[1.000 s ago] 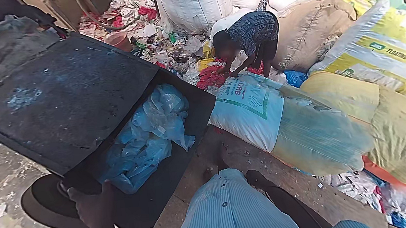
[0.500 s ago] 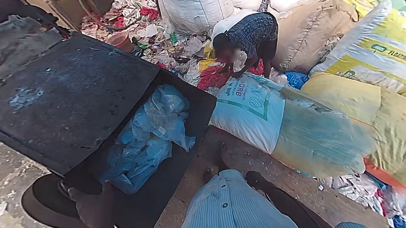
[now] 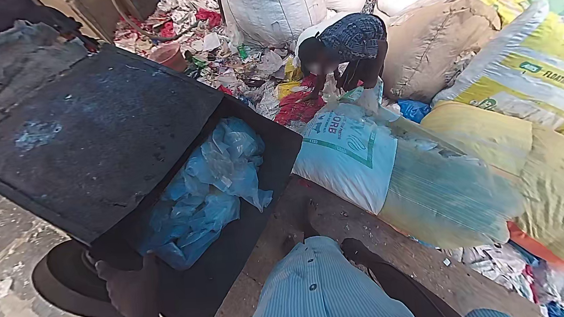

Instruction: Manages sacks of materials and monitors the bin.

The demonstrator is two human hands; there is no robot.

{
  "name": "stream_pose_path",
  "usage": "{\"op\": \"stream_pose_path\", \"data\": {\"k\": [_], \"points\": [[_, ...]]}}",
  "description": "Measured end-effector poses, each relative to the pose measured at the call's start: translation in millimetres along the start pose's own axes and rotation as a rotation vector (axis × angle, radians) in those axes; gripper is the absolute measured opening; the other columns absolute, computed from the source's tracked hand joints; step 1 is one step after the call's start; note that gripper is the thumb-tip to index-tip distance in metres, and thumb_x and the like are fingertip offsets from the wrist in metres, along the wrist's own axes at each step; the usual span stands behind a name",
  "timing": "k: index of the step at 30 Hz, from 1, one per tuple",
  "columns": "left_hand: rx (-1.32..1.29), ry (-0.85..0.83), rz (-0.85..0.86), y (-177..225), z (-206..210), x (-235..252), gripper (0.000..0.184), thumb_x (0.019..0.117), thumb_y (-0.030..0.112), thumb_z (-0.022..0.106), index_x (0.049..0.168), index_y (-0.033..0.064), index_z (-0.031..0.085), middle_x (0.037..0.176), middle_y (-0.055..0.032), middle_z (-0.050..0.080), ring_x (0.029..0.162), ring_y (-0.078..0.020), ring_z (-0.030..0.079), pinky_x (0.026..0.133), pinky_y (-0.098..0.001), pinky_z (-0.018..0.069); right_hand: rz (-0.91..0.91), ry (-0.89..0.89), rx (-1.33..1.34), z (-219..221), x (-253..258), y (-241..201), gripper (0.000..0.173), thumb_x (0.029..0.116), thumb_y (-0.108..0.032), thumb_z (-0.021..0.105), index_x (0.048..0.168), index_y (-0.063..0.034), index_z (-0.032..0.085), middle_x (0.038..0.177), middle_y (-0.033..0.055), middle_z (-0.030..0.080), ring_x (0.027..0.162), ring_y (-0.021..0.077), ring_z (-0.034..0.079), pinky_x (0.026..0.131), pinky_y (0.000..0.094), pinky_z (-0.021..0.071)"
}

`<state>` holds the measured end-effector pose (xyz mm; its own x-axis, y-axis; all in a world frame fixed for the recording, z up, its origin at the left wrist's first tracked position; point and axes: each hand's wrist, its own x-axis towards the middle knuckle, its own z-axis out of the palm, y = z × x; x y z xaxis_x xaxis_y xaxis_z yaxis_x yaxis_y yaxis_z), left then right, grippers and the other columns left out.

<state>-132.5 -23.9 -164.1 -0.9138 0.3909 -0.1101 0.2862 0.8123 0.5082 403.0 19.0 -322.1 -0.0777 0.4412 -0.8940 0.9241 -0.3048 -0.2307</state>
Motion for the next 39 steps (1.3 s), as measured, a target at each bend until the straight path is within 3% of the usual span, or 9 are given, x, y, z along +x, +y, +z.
{"op": "stream_pose_path", "data": {"k": [8,21,25,32,39], "points": [[-0.02,-0.012,0.026,6,-6,-4,0.093,0.096,0.032,0.071,0.164,0.0054,0.013,0.15,-0.0325,0.046,0.136,-0.0475,0.051,0.11,-0.0621,0.042,-0.003,-0.014,-0.07,-1,0,-4,0.038,0.1075,-0.028,0.045,0.117,0.0007,0.067,0.116,0.0229,0.069,0.106,0.0361,0.067,0.091,0.0566,0.0507],[-0.017,-0.016,0.023,7,-6,-6,0.094,0.0959,0.032,0.071,0.164,0.0064,0.012,0.151,-0.0318,0.046,0.137,-0.0466,0.051,0.11,-0.0614,0.0415,0.015,0.008,-0.037,10,16,8,0.04,0.1077,-0.031,0.043,0.115,-0.0011,0.068,0.111,0.0201,0.07,0.099,0.0332,0.069,0.086,0.0538,0.0523],[-0.008,-0.016,0.02,6,-5,-5,0.093,0.0963,0.034,0.07,0.164,0.0065,0.012,0.15,-0.0321,0.046,0.138,-0.0462,0.05,0.112,-0.06,0.0409,-0.009,-0.002,-0.064,3,2,0,0.04,0.108,-0.03,0.044,0.117,0.0014,0.068,0.117,0.023,0.069,0.107,0.0361,0.068,0.092,0.0569,0.0502],[-0.008,-0.002,0.024,-2,0,0,0.097,0.0934,0.036,0.073,0.164,0.0089,0.013,0.148,-0.0328,0.048,0.135,-0.0485,0.051,0.109,-0.063,0.043,-0.001,-0.004,-0.044,9,17,7,0.037,0.1065,-0.03,0.046,0.111,-0.0008,0.069,0.108,0.0201,0.07,0.097,0.0334,0.069,0.084,0.0542,0.0525],[-0.016,-0.014,0.024,3,-5,-6,0.096,0.0948,0.036,0.071,0.164,0.0069,0.011,0.15,-0.0334,0.046,0.136,-0.0487,0.05,0.11,-0.0623,0.0415,-0.002,-0.009,-0.069,7,12,4,0.036,0.1062,-0.028,0.046,0.111,0.0005,0.068,0.11,0.0208,0.07,0.099,0.0336,0.069,0.086,0.0542,0.052]]}}
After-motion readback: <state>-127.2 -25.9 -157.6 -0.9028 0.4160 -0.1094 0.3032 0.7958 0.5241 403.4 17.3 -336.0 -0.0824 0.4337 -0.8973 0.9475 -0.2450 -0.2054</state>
